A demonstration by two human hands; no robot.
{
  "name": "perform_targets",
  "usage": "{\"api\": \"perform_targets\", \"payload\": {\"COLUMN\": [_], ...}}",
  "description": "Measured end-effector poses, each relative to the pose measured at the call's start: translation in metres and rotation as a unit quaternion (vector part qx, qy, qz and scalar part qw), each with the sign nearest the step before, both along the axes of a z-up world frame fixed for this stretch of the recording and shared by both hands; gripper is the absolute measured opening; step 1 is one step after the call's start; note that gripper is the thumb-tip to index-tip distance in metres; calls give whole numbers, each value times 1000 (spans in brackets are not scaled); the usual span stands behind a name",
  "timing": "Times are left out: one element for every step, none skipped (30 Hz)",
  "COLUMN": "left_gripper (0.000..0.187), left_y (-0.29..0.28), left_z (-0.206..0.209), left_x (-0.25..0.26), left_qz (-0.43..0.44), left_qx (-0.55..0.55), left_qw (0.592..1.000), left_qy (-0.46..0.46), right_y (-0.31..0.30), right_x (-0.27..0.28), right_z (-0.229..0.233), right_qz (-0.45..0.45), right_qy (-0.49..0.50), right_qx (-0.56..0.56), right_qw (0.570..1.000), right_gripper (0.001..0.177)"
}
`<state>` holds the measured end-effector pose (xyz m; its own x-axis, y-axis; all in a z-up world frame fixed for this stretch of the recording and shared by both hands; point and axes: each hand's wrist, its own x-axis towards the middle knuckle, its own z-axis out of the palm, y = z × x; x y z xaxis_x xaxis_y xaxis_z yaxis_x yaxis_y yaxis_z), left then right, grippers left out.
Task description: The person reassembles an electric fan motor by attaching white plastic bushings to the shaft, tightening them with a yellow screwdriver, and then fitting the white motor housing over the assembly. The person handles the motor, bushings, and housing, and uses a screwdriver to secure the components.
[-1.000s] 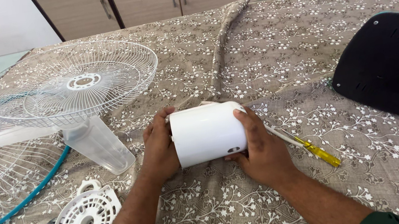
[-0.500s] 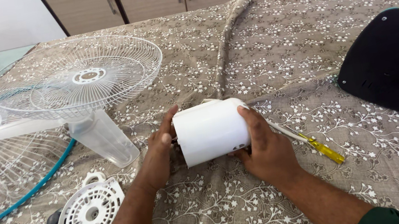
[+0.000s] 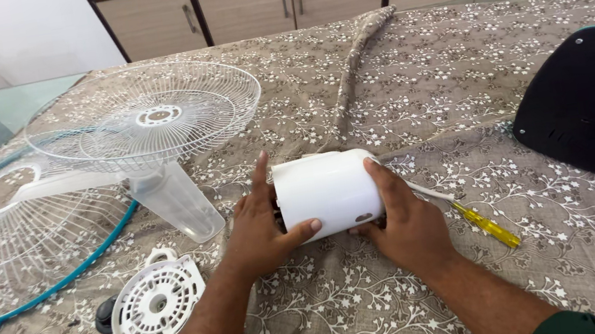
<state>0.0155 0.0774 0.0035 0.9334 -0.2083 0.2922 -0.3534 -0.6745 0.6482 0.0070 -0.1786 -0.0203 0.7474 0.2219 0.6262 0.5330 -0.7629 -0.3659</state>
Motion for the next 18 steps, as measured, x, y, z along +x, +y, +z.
{"api": "perform_targets", "payload": {"left_gripper": [133,132,131,131,130,131,131,132,133,133,133,135,137,140,141,142,143,143], "left_y": [1,3,4,6,5,6,6,6,5,4,4,3,3,2,2,2,0,0], "left_z": [-2,-3,-4,-4,-4,-4,-3,-2,-1,-1,-1,0,0,0,0,0,-2,-4], "left_x": [-1,-1,0,1,3,4,7,9,11,13,14,15,16,16,18,19,20,21], "left_qz": [-5,-10,-15,-20,-26,-33,-40,-48,-53,-58,-63,-66,-68,-70,-71,-72,-73,-63], "left_qx": [9,19,23,27,30,24,18,12,2,-8,-18,-50,-83,-115,-122,-128,-135,-124], "left_qw": [1000,1000,1000,999,999,999,999,999,999,998,998,997,994,991,990,989,988,990], "left_qy": [-3,-6,-5,-4,-3,1,3,6,-2,-10,-18,-4,10,25,27,29,32,35], "right_y": [1,1,1,1,0,0,1,1,1,0,0,0,0,0,0,0,0,0], "right_x": [-1,-2,-3,-3,-4,-4,-4,-4,-4,-3,-3,-2,-1,-1,0,1,1,1], "right_z": [0,0,0,1,1,1,2,2,2,1,0,0,-1,-1,-1,-1,-2,-3], "right_qz": [1,-1,-5,-8,-4,0,3,1,-1,-3,-4,-6,-7,-7,-7,-7,-7,-8], "right_qy": [1,8,13,19,12,4,-5,0,6,11,14,17,20,23,25,28,40,53], "right_qx": [-1,1,3,4,9,14,19,19,20,20,17,13,10,9,8,6,4,1], "right_qw": [1000,1000,1000,1000,1000,1000,1000,1000,1000,1000,1000,1000,1000,1000,1000,1000,999,999], "right_gripper": [106,107,107,108,108,108,108,108,108,108,108,108,109,109,109,110,110,110]}}
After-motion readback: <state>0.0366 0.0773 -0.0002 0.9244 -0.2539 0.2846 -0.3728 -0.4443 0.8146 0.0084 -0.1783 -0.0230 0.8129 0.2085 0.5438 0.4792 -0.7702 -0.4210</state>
